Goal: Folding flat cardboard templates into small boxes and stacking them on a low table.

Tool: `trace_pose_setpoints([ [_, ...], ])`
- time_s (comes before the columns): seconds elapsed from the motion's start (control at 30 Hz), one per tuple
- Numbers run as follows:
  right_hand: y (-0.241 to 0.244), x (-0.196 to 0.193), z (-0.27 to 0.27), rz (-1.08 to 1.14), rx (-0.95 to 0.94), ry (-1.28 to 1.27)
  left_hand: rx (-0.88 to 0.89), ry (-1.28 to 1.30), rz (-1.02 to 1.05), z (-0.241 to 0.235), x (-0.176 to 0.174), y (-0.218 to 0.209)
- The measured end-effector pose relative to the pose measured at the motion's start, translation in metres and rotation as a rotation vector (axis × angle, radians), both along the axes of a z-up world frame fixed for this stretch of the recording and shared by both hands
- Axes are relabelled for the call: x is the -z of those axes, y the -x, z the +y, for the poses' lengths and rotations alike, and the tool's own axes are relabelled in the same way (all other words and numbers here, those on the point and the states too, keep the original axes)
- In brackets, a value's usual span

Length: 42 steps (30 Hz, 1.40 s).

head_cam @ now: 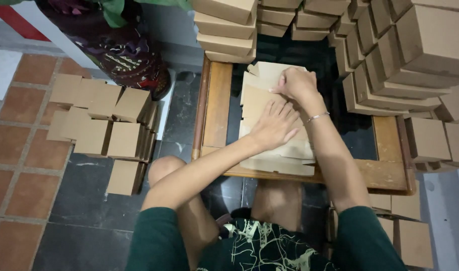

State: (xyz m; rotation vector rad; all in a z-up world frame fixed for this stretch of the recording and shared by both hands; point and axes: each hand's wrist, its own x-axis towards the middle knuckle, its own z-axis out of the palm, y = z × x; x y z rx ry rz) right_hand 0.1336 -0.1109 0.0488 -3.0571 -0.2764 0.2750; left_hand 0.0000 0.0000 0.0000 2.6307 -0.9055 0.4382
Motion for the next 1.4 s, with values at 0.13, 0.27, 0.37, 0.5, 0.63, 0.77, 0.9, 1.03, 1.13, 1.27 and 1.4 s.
trace_pose_setpoints([
  [0.13,-0.005,0.004,0.016,0.006,-0.012,0.009,-0.009,0.013,-0.040,0.000,0.003,-0.003],
  [0.27,-0.002,0.004,0.032,0.025,-0.021,-0.022,0.012,0.013,-0.068,0.003,-0.009,0.001],
  [0.37,0.002,-0.003,0.042,0.029,-0.025,-0.018,0.027,0.005,-0.087,0.012,-0.036,0.008],
  [0.5,0.009,-0.014,0.048,0.048,-0.026,-0.038,0.021,0.010,-0.066,0.017,-0.060,0.016],
  [0.63,0.010,-0.007,0.043,0.012,-0.048,-0.042,-0.019,0.030,-0.042,0.006,-0.016,0.001],
  [0.77,0.015,-0.007,0.033,-0.022,-0.048,-0.070,-0.025,0.067,-0.004,0.006,-0.019,0.004],
  [0.9,0.027,-0.017,0.018,-0.045,-0.031,-0.078,-0.030,0.096,0.068,0.007,-0.022,0.009],
  [1.03,0.023,-0.015,-0.008,-0.072,-0.025,-0.021,-0.026,0.057,0.131,0.007,-0.023,0.007],
  [1.13,0.030,-0.016,-0.027,-0.037,0.040,0.001,-0.008,0.029,0.147,0.007,-0.025,0.009],
  [1.27,0.029,-0.020,-0.050,-0.069,0.091,0.009,-0.014,0.008,0.144,0.006,-0.023,0.003],
  [1.4,0.036,-0.019,-0.064,-0.036,0.231,-0.081,0.004,0.000,0.191,0.005,-0.015,0.002],
])
